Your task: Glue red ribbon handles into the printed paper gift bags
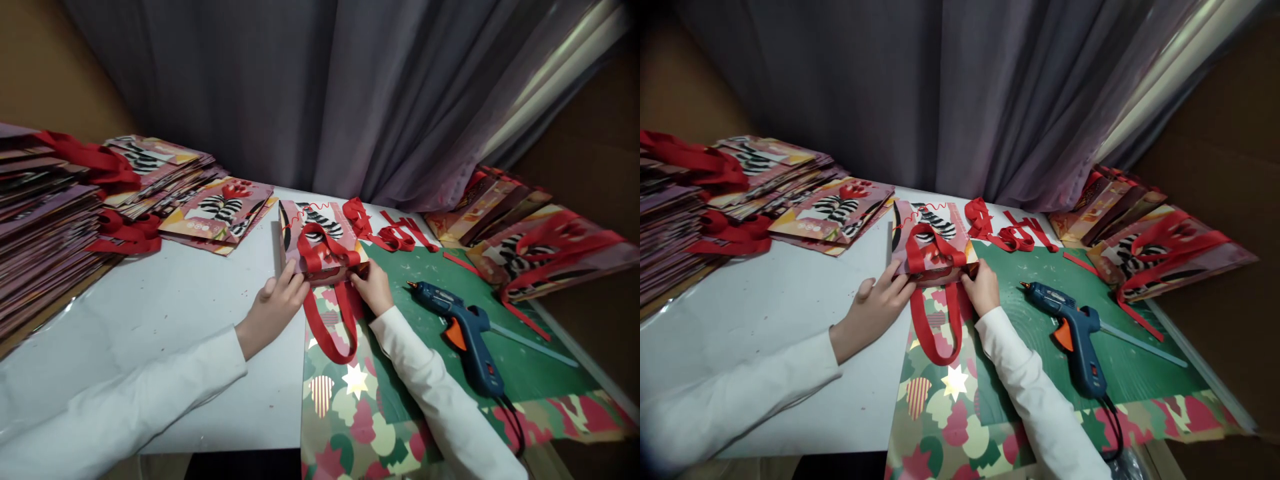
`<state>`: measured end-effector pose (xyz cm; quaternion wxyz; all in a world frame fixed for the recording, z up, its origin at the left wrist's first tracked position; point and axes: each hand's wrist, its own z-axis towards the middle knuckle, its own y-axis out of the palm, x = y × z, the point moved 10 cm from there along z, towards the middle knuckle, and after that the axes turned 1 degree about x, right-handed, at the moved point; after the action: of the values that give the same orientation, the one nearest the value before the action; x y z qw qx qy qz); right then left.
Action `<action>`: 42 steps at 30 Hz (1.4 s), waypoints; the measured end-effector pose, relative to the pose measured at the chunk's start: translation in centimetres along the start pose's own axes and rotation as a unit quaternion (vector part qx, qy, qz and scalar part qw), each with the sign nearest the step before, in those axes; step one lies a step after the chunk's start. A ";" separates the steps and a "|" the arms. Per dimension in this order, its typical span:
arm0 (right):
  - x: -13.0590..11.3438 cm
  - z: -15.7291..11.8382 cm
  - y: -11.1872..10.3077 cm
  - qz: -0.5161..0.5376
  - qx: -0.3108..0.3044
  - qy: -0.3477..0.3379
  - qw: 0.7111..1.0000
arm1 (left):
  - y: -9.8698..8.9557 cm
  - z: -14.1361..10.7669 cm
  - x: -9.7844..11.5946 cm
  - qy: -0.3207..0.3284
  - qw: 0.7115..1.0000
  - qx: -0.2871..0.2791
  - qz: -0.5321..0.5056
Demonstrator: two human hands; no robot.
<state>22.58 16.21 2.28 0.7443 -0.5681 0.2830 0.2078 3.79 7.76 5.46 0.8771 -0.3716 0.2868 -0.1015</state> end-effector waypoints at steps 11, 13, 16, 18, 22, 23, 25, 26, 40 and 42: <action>1.3 -2.8 -4.7 0.085 -0.061 -0.042 0.994 | -5.7 -0.1 3.9 0.131 0.976 0.113 -0.135; 1.8 -3.5 -5.2 0.081 -0.057 -0.023 0.995 | -6.3 0.4 3.8 0.116 0.976 0.117 -0.144; 2.1 -4.2 -5.0 0.102 -0.057 -0.003 0.993 | -5.8 1.4 2.6 0.072 0.984 0.096 -0.129; 2.0 -4.5 -4.6 0.119 -0.061 0.003 0.991 | -4.3 1.9 2.2 0.077 0.987 0.046 -0.130; 1.1 -4.7 -4.5 0.131 -0.073 -0.010 0.989 | -1.4 2.0 2.0 0.113 0.978 -0.029 -0.174; 1.0 -4.7 -4.9 0.127 -0.062 -0.016 0.990 | -1.1 2.0 1.9 0.108 0.977 -0.029 -0.180; 0.9 -4.9 -6.2 0.111 -0.033 -0.023 0.993 | -1.0 2.4 1.7 0.094 0.976 -0.025 -0.196; 0.9 -5.2 -6.8 0.098 -0.021 -0.026 0.995 | -1.1 2.7 1.8 0.090 0.974 -0.023 -0.207; -0.3 -7.9 -7.6 -0.037 -0.075 -0.038 0.996 | 0.5 4.6 4.8 0.044 0.878 -0.221 -0.423; -0.4 -7.7 -7.7 -0.040 -0.075 -0.029 0.996 | 0.4 5.1 4.7 0.000 0.792 -0.307 -0.529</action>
<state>25.73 6.75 6.63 0.7153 -0.6270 0.2218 0.2146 10.52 9.20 6.04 0.5266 -0.7147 0.0621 -0.4562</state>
